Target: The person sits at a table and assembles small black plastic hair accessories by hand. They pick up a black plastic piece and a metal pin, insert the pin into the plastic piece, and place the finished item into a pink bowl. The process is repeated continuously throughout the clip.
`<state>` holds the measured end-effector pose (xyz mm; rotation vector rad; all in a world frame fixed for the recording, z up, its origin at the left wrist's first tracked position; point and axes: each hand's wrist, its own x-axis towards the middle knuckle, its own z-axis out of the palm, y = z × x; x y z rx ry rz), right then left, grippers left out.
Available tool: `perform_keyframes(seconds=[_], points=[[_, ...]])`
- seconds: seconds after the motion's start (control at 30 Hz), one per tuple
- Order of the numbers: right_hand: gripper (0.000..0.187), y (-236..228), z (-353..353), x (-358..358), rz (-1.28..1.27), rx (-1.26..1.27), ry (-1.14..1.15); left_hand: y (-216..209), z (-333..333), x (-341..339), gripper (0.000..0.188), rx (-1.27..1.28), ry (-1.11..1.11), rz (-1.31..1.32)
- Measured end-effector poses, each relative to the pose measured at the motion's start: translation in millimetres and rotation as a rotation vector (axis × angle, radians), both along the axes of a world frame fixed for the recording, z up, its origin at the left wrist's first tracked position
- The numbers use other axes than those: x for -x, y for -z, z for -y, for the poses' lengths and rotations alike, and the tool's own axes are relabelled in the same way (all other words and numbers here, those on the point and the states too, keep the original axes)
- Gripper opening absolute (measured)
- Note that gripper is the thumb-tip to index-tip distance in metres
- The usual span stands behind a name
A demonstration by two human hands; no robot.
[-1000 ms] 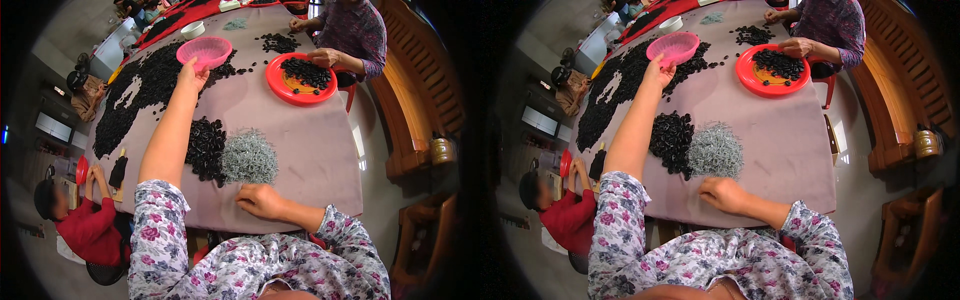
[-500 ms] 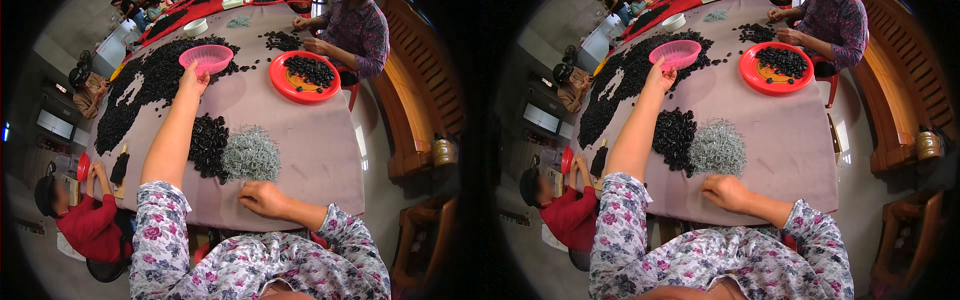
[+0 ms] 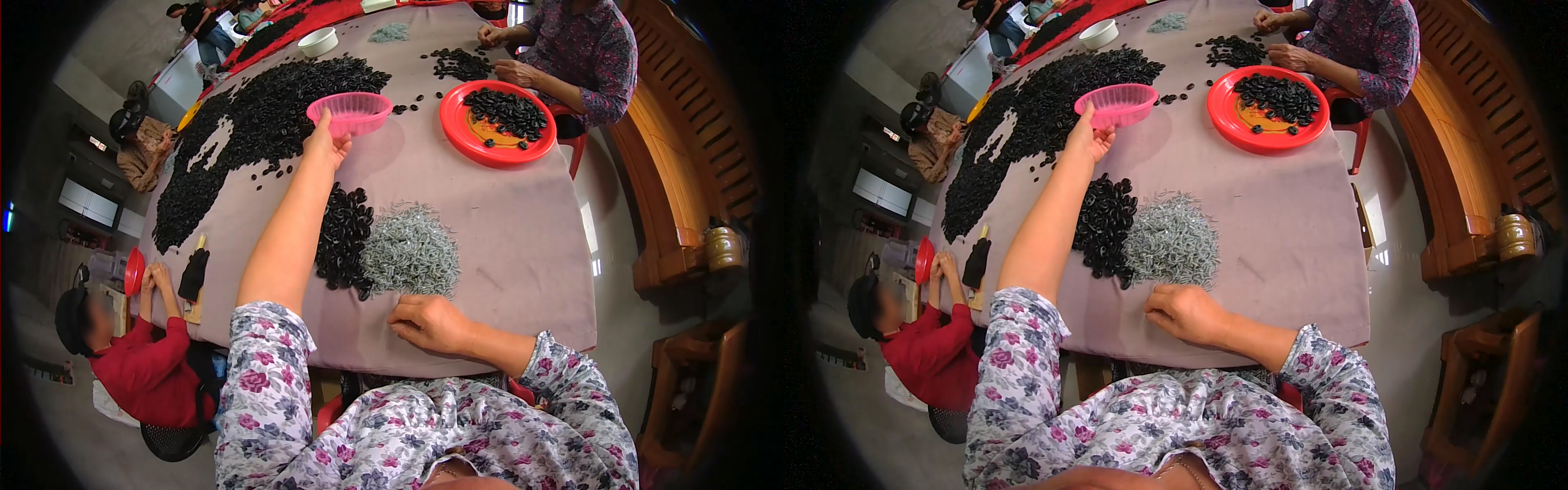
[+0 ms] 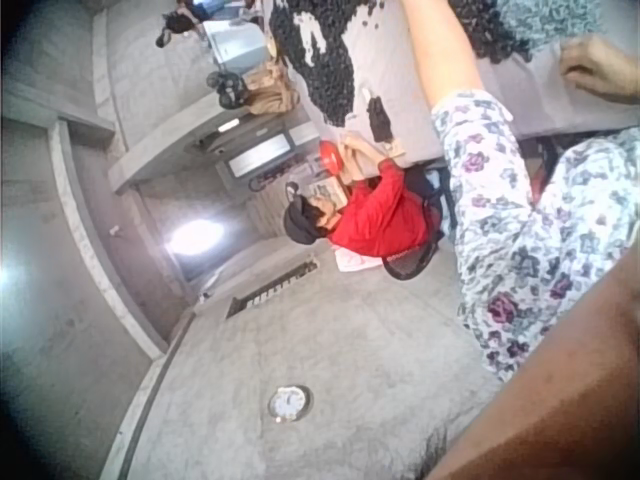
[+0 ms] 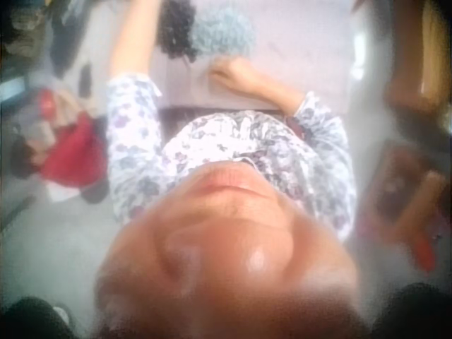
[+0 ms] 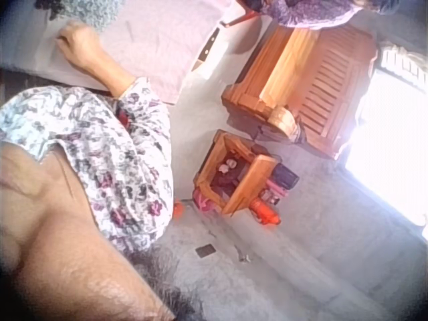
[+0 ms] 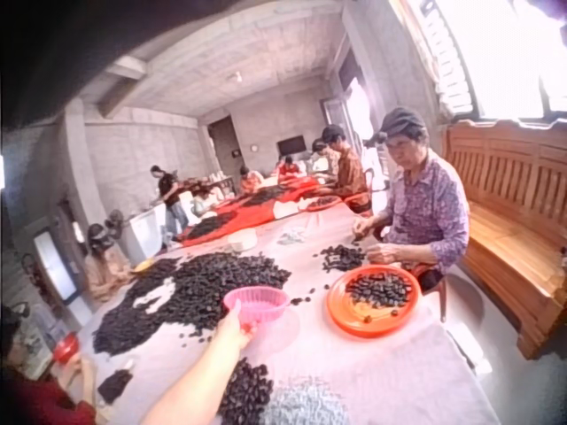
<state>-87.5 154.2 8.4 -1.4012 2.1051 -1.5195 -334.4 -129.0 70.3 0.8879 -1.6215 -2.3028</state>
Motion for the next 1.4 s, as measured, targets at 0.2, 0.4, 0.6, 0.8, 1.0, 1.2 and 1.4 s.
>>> perform_keyframes(seconds=[0.2,0.4,0.6,0.8,1.0,1.2,1.4], points=[[0.012,-0.4,-0.5,-0.6,0.003,-0.006,0.005,1.2,-3.8,-1.4,0.051,-0.016,0.014,-0.036],[0.012,-0.7,0.6,-1.6,0.005,-0.006,0.004,-13.2,10.7,10.5,0.047,-0.039,-0.001,-0.136],[0.012,0.6,1.1,-1.8,-0.01,0.001,0.01,14.2,13.6,4.0,0.04,0.014,0.115,-0.032],[0.012,0.3,1.3,0.1,-0.005,0.004,0.007,31.0,7.5,7.3,0.038,-0.067,0.045,0.097],[0.012,-5.6,1.5,-4.7,-0.012,0.015,0.006,-8.4,8.4,27.4,0.041,-0.113,-0.029,-0.023],[0.012,-3.4,-2.4,-7.0,-0.074,0.022,-0.007,-16.7,-1.7,33.1,0.05,0.039,-0.092,0.04],[0.012,-5.6,-31.3,-5.9,-0.155,-0.024,-0.016,49.9,-13.4,17.8,0.051,-0.127,-0.022,0.07]])
